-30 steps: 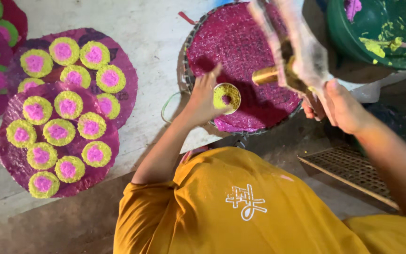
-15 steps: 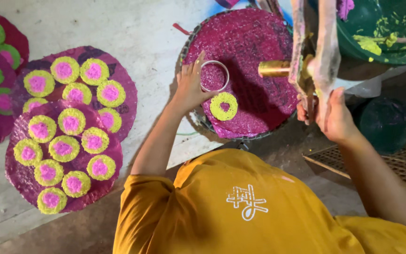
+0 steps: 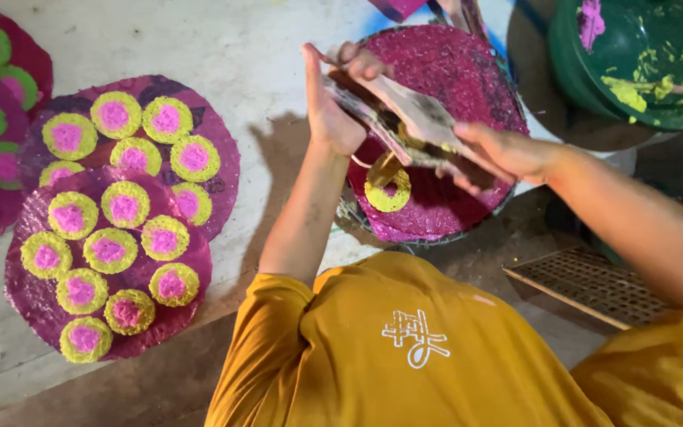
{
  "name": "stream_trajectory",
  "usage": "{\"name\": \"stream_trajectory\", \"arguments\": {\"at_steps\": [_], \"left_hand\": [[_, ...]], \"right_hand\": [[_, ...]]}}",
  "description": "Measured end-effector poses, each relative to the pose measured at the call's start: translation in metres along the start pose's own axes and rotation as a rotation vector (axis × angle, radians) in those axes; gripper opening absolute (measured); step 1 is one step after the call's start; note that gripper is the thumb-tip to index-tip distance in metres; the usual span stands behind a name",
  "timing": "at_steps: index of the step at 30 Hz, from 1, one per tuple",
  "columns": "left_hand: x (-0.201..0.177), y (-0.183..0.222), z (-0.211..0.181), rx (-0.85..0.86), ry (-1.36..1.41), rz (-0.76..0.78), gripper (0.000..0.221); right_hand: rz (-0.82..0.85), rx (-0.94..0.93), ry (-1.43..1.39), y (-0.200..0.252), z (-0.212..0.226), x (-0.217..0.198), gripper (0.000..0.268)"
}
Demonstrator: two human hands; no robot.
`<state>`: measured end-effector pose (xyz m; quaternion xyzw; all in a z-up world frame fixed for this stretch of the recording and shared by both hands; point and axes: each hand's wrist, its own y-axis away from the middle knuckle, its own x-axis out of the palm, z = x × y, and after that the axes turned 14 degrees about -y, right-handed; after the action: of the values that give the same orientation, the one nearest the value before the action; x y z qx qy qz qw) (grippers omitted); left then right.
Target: The person applies yellow circular material onto larger pink and purple discs using a wooden handheld tool. They pick up the yellow material from a green bowl and press it onto the discs laid out on a table.
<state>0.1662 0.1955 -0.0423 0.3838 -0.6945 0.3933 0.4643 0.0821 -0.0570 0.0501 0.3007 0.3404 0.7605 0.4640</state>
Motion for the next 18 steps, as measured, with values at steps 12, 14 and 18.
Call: {"name": "stream_trajectory", "arguments": {"at_steps": [12,14,18], "left_hand": [[-0.033,0.0,-0.027,0.229,-0.059,-0.258,0.049],[-0.034,0.002,-0.015,0.213,-0.017,-0.352,0.047],[-0.033,-0.005,0.005,0.197,0.081,-0.366,0.042]], "right_hand": [[-0.29,-0.232,0.699,-0.03,0.042,0.049,0.08],[-0.308,-0.161,0.688,-0.026,0.04,0.044,0.082],[-0.387,-0.134,0.753,-0.013,0.044,0.035,0.077]]}}
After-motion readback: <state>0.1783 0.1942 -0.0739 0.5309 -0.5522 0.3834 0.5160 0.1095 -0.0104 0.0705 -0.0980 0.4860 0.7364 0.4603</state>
